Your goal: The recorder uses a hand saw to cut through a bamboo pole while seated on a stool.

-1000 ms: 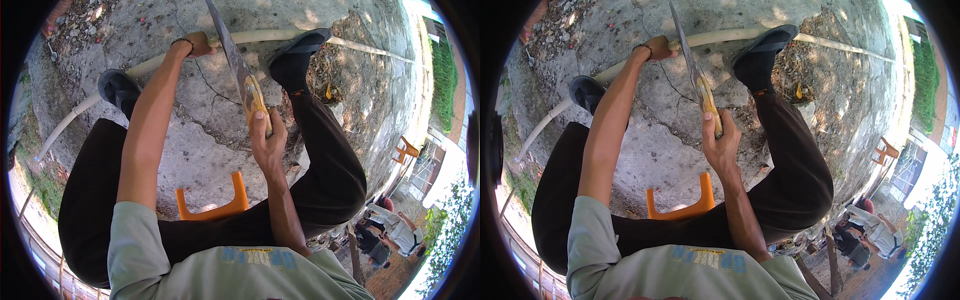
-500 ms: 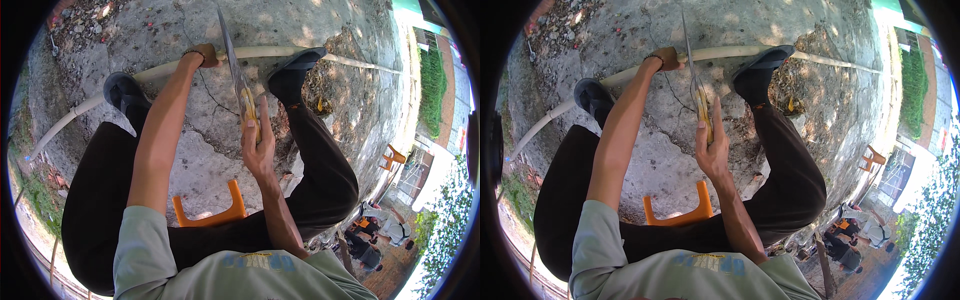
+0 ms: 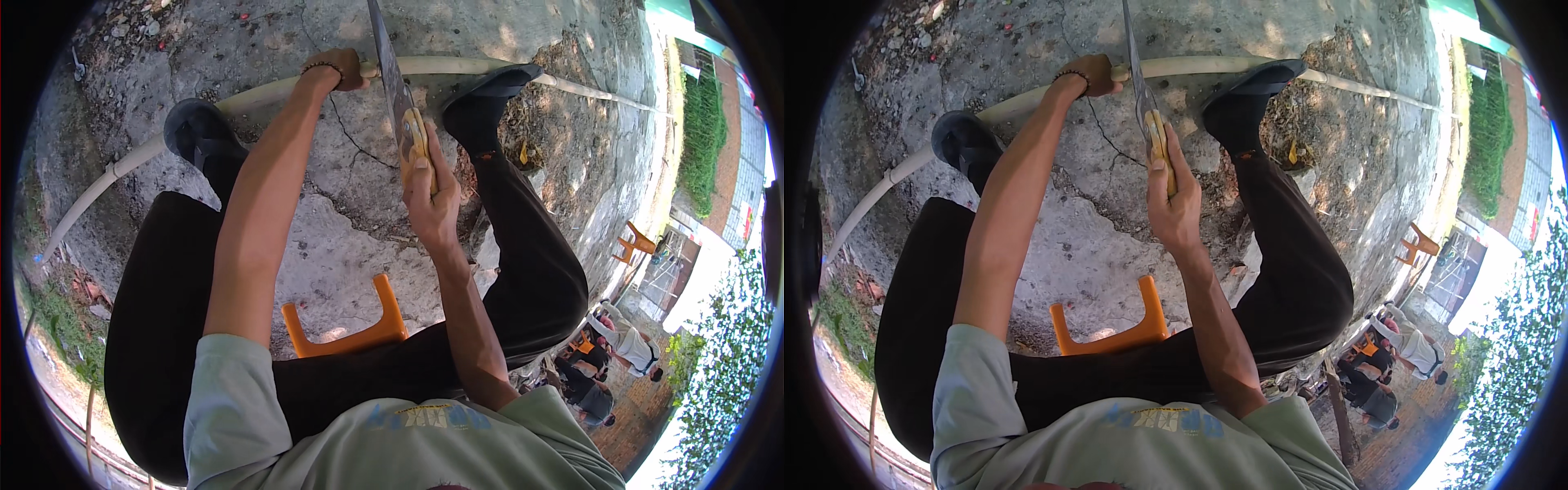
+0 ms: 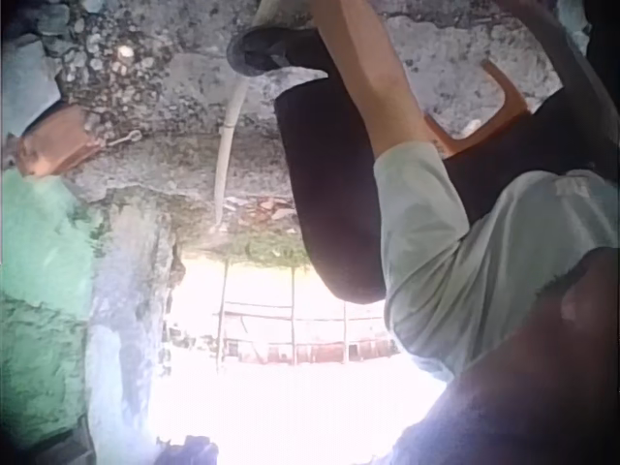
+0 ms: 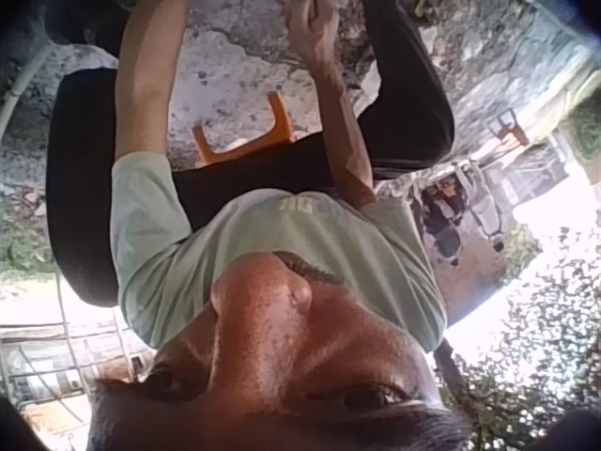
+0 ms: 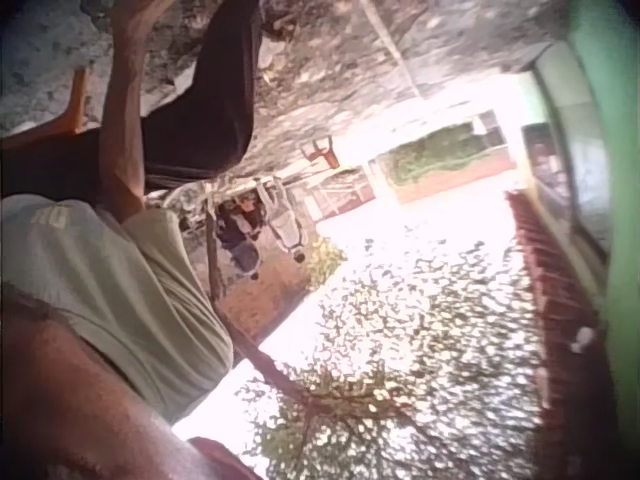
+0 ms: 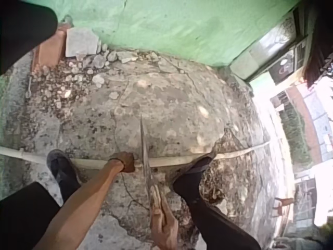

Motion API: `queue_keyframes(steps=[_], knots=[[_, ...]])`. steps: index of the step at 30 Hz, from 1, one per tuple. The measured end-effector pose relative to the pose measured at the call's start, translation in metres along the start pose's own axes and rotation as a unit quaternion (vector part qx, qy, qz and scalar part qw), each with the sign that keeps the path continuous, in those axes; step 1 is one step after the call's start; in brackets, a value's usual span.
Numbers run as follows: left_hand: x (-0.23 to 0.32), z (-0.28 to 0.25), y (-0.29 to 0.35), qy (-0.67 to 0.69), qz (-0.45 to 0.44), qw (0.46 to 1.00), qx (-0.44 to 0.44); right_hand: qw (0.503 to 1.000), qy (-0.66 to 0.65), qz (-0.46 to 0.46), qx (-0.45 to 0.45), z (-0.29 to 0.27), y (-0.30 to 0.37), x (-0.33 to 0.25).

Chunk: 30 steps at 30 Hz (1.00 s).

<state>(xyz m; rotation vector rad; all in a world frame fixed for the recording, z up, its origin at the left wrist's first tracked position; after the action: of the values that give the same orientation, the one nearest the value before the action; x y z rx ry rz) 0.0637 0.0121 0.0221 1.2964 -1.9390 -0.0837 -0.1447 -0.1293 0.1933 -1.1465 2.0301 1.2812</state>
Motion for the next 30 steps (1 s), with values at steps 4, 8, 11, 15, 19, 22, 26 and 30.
queue_keyframes(steps=[4, 8, 11, 15, 19, 22, 26, 30], knots=[[0.000, -0.007, 0.008, -0.033, -0.016, 0.999, 0.000, 0.998, -0.046, -0.038, -0.003, -0.020, 0.042, 0.027], [0.013, -0.011, 0.016, -0.020, -0.043, 0.999, -0.016, 0.999, 0.031, -0.011, -0.010, -0.012, 0.002, -0.004], [0.011, -0.002, 0.020, -0.066, -0.033, 0.993, 0.087, 0.999, 0.025, -0.014, -0.027, -0.015, 0.004, -0.006], [0.005, -0.010, 0.013, -0.072, -0.044, 0.996, 0.035, 0.996, 0.001, -0.089, 0.010, -0.027, 0.054, 0.045], [0.015, -0.011, 0.018, -0.045, -0.037, 0.998, 0.025, 0.998, 0.053, -0.038, -0.026, -0.006, -0.007, -0.008], [0.009, -0.005, 0.018, -0.075, -0.036, 0.994, 0.070, 0.999, 0.028, -0.033, -0.010, -0.022, 0.038, 0.026], [0.003, -0.006, 0.020, -0.057, -0.054, 0.996, 0.050, 0.999, 0.029, -0.027, -0.036, -0.017, 0.038, 0.009], [0.012, -0.005, 0.018, -0.071, -0.033, 0.993, 0.091, 1.000, 0.002, -0.013, -0.019, -0.008, -0.017, 0.001]])
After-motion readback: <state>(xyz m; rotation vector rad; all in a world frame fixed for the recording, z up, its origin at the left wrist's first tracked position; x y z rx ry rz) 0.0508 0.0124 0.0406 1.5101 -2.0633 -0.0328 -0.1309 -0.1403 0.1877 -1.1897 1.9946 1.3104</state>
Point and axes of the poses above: each hand's wrist, its own y-axis away from the middle knuckle, its own z-axis out of the palm, x = y × z, the point moved 1 cm from there along -y, towards the middle knuckle, and after that the axes turned 9 degrees about z, right-handed, at the moved point
